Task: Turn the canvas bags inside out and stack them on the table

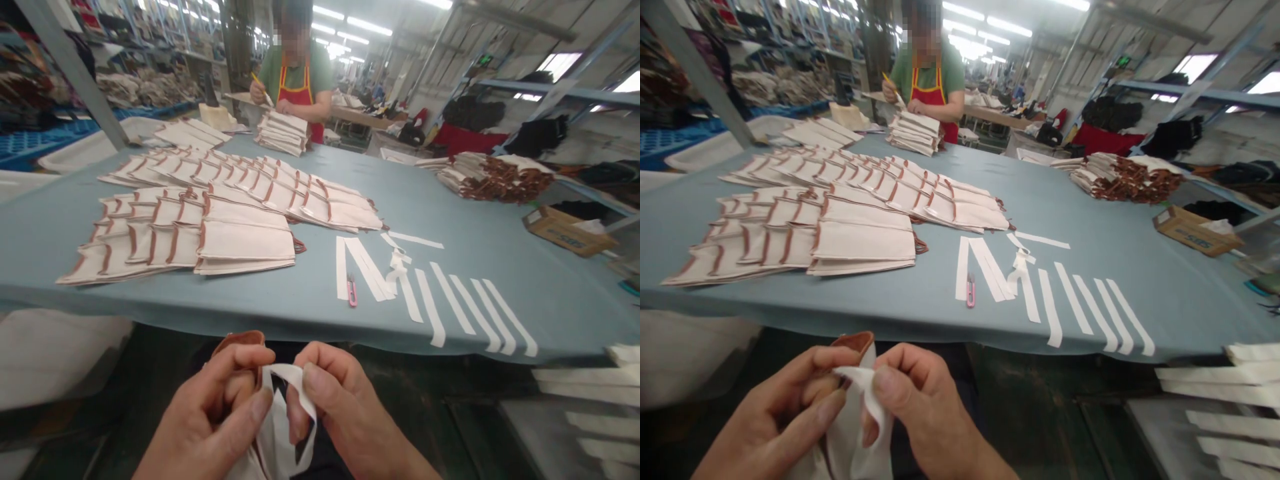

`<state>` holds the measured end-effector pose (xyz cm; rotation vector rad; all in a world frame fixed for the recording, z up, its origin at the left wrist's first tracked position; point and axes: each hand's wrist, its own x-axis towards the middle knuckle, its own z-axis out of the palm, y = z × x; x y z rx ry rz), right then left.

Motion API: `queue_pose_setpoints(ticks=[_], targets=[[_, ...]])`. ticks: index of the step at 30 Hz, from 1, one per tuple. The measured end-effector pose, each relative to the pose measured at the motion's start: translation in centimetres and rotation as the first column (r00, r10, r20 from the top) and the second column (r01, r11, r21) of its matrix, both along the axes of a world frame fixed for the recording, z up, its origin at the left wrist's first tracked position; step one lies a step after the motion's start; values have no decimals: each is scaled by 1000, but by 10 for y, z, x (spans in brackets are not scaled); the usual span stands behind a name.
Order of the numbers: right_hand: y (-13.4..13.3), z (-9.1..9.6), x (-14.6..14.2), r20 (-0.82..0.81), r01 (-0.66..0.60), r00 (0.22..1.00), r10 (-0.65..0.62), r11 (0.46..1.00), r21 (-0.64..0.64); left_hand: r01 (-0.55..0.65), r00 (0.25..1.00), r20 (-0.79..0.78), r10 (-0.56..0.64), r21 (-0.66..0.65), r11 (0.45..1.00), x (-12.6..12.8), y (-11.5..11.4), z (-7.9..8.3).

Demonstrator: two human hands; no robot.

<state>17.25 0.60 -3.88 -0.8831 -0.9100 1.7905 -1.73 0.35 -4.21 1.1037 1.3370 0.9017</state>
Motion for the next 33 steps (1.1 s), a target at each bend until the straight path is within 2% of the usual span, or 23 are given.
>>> queue_pose_setpoints(ticks=[6, 10, 12, 17, 20, 22, 27, 33], targets=[[-6, -13, -11, -108, 1, 994, -12, 994, -110, 51, 996, 84, -43, -93, 994, 18, 1, 18], [-9, -19, -10, -109, -17, 994, 1, 989, -145, 68, 996, 59, -63, -71, 995, 24, 1, 25], [-9, -18, -6, -40, -21, 999, 17, 994, -105, 72, 997, 33, -71, -41, 997, 23, 1, 24], [-3, -4, 4, 256, -7, 966, -24, 993, 121, 57, 996, -74, -56, 12, 998, 17, -2, 21], [1, 5, 3, 416, -45, 909, -32, 984, 174, 57, 994, -93, -55, 16, 998, 15, -4, 22], [1, 5, -1, 447, -39, 893, -53, 980, 193, 51, 995, -93, -48, 32, 998, 13, -5, 22], [-7, -14, -17, 316, -38, 949, 1, 993, 110, 40, 996, -76, -37, 32, 999, 3, -10, 15], [-27, -38, -40, 465, 66, 877, -119, 989, 130, -94, 994, -43, 98, 81, 992, -14, -23, -2]])
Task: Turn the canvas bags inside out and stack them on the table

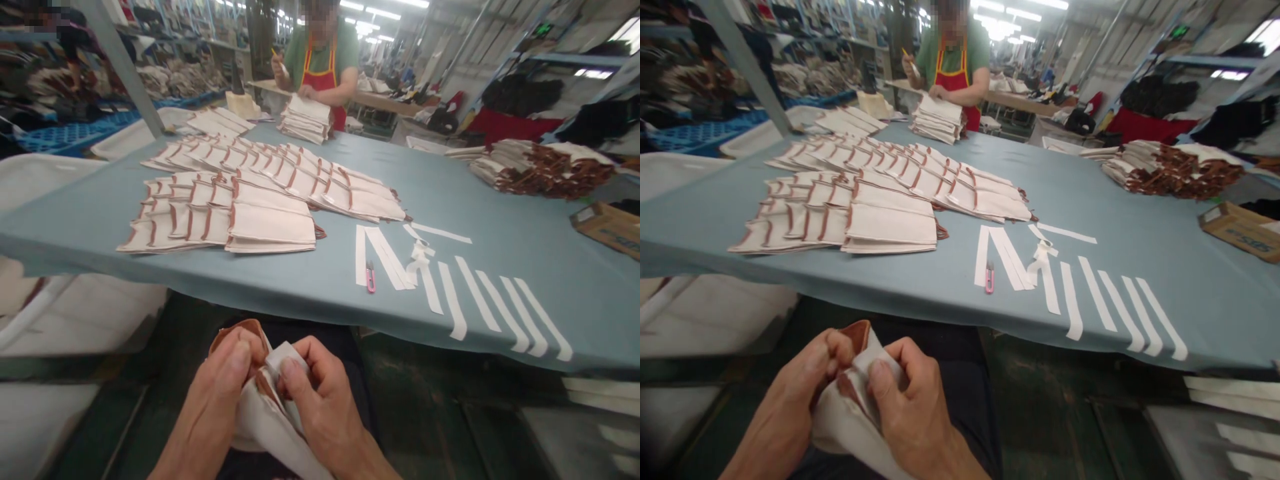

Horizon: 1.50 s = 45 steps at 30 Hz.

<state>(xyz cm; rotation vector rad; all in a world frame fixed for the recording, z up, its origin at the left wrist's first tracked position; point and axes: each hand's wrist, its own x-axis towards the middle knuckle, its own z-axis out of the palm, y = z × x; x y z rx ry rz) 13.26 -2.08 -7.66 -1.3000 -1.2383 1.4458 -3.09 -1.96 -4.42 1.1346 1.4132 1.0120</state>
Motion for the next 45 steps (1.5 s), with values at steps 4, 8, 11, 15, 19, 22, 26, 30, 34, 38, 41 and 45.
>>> queue_pose_setpoints(ticks=[4, 8, 11, 15, 19, 22, 26, 30, 34, 38, 41, 45], targets=[[-16, -21, -12, 11, 27, 1000, -27, 999, -32, 36, 999, 11, -35, -86, 996, -16, -11, -17], [-35, -50, -23, -82, 52, 995, -61, 993, -110, 246, 969, 24, -245, -94, 965, -34, -20, -29], [-45, -63, -25, -143, 38, 988, -64, 983, -177, 330, 943, -3, -332, -90, 940, -44, -25, -31], [-41, -54, -16, -100, 34, 994, -50, 987, -158, 352, 932, -57, -359, -103, 930, -52, -24, -26], [-26, -24, 5, 13, 27, 1000, -26, 999, -45, 383, 917, -87, -389, -86, 920, -53, -13, -17], [-24, 5, 20, 130, 28, 991, -38, 997, 78, 375, 921, -106, -374, -15, 927, -46, -2, -9], [-32, 42, 24, 246, 48, 967, -70, 994, 94, 345, 938, -55, -342, 61, 937, -28, 9, -1], [-33, 61, 19, 268, 76, 958, -104, 991, 112, 297, 952, 52, -301, 70, 952, -12, 16, 5], [-27, 61, 21, 360, 83, 914, -189, 954, 289, 314, 931, 198, -307, -4, 949, -7, 20, 6], [-20, 57, 27, 363, -25, 917, -164, 886, 463, 353, 916, 226, -331, -61, 934, -7, 21, 5], [-17, 55, 23, 335, 10, 911, -239, 826, 563, 364, 919, 202, -339, -107, 925, -5, 22, 8], [-15, 51, 14, 294, 94, 892, -343, 779, 620, 399, 906, 204, -370, -123, 909, -2, 23, 13]])
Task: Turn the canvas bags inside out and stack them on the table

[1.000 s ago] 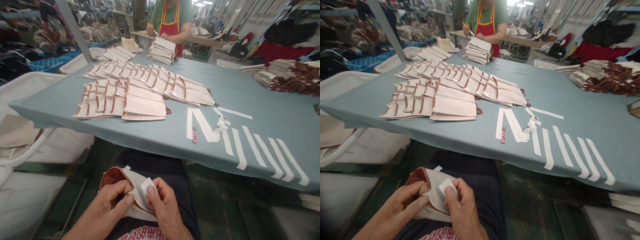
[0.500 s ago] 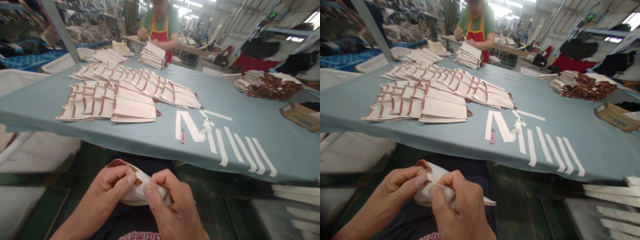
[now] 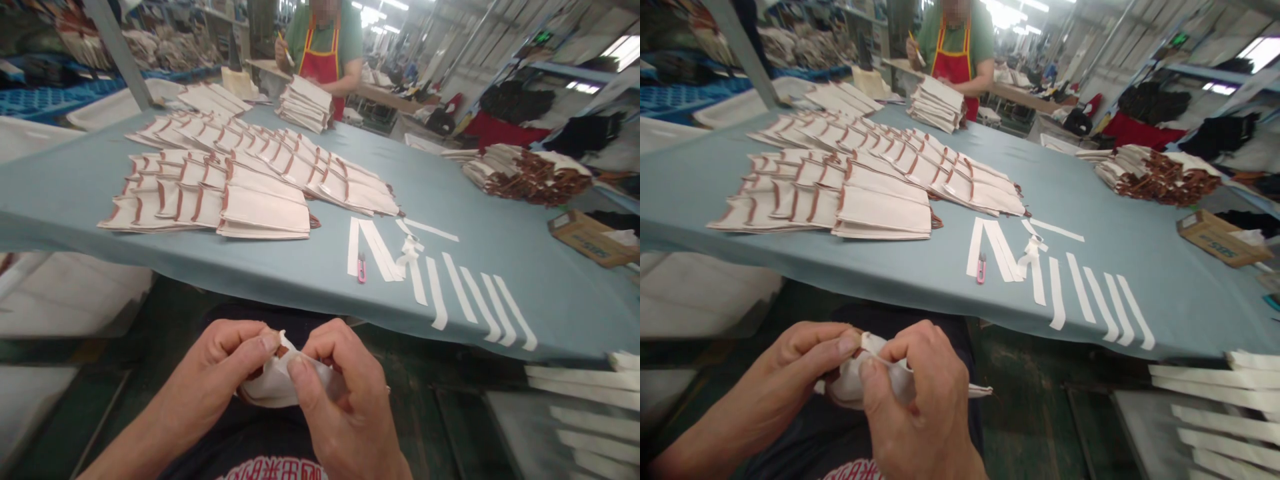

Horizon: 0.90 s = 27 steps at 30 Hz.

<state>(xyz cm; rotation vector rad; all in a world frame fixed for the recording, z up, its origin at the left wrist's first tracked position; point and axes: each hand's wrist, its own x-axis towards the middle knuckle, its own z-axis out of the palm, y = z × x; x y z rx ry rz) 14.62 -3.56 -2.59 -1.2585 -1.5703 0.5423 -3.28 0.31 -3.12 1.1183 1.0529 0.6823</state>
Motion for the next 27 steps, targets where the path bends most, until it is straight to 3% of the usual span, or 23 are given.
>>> queue_pose_setpoints(ticks=[7, 15, 27], targets=[[2, -3, -5, 68, 52, 996, -54, 998, 21, -37, 997, -61, 43, 99, 994, 0, 1, -3], [3, -9, -8, 90, 70, 994, -60, 992, -107, -70, 991, -99, 87, 160, 985, -1, 0, -4], [11, -18, -13, -9, 44, 999, -49, 951, -306, -29, 989, -132, 60, 226, 974, -8, -10, -9]])
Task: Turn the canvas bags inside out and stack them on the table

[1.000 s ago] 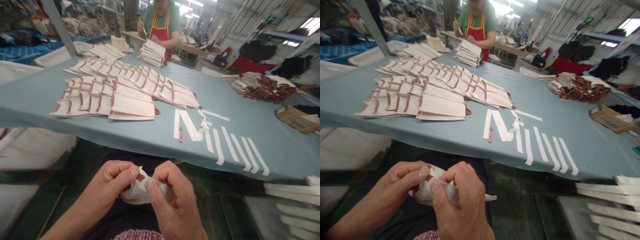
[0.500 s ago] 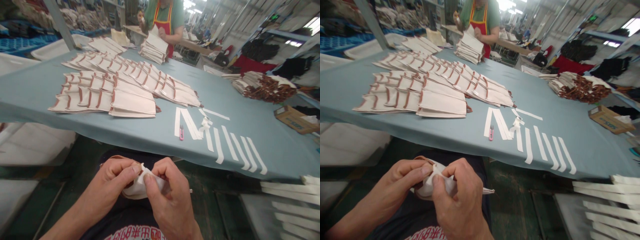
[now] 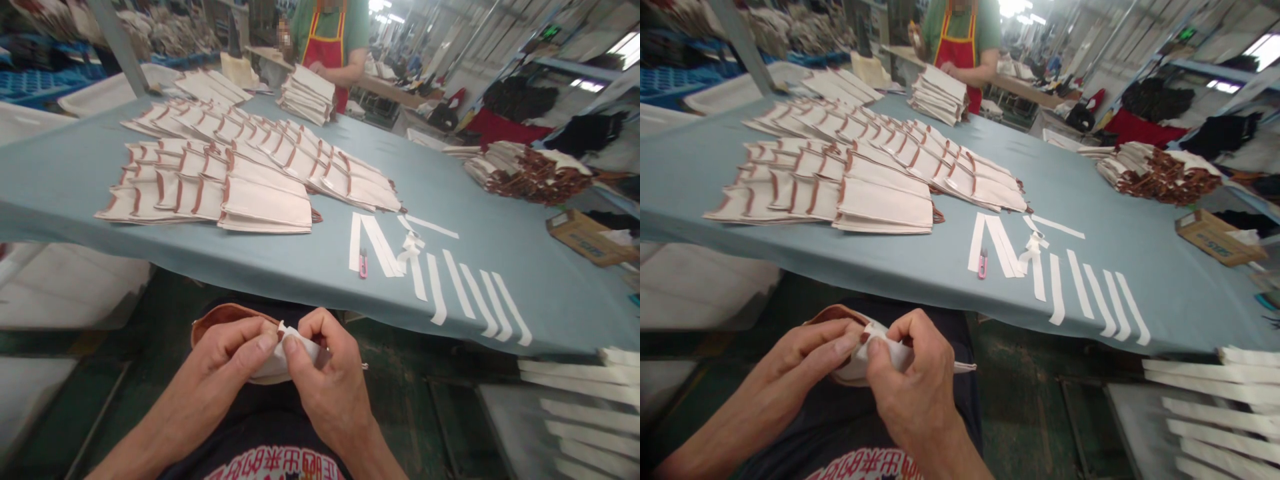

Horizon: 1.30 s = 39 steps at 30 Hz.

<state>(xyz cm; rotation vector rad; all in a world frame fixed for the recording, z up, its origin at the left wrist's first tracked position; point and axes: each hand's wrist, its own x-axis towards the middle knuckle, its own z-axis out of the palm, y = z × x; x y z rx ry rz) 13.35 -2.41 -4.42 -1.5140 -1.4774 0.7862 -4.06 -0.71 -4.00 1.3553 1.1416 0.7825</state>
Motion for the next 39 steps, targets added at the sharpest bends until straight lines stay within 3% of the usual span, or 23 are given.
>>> queue_pose_setpoints(ticks=[4, 7, 11, 14, 18, 22, 28, 33, 36, 39], targets=[[-1, -7, -5, -42, 24, 999, -24, 1000, -1, -19, 998, -63, 19, 12, 1000, 2, -6, -4], [-3, -9, -8, -89, 30, 996, -32, 999, -23, -48, 985, -162, 63, 94, 994, 6, -8, -6], [-1, -7, -3, -240, -95, 969, 55, 983, -156, -70, 969, -218, 115, 200, 977, 13, -11, -3], [1, -8, 0, -319, -160, 943, 94, 970, -186, -107, 968, -199, 154, 229, 967, 18, -13, 1], [0, -17, -6, -300, -92, 953, 41, 983, -159, -159, 942, -233, 240, 318, 935, 26, -13, 0], [0, -30, -16, -243, 32, 968, -68, 988, -149, -123, 909, -318, 270, 414, 902, 33, -12, -8], [5, -34, -14, -219, -67, 975, 36, 988, -138, -123, 925, -306, 224, 317, 940, 34, -11, -15], [14, -19, -8, -305, -201, 942, 139, 963, -180, -136, 976, -135, 169, 226, 964, 12, 2, -17], [21, -14, -6, -413, -335, 880, 235, 923, -188, -46, 997, -51, 54, 156, 987, -5, 13, -5], [28, -8, 0, -406, -319, 877, 256, 943, -93, 52, 998, -27, -49, 107, 993, -18, 21, 17]])
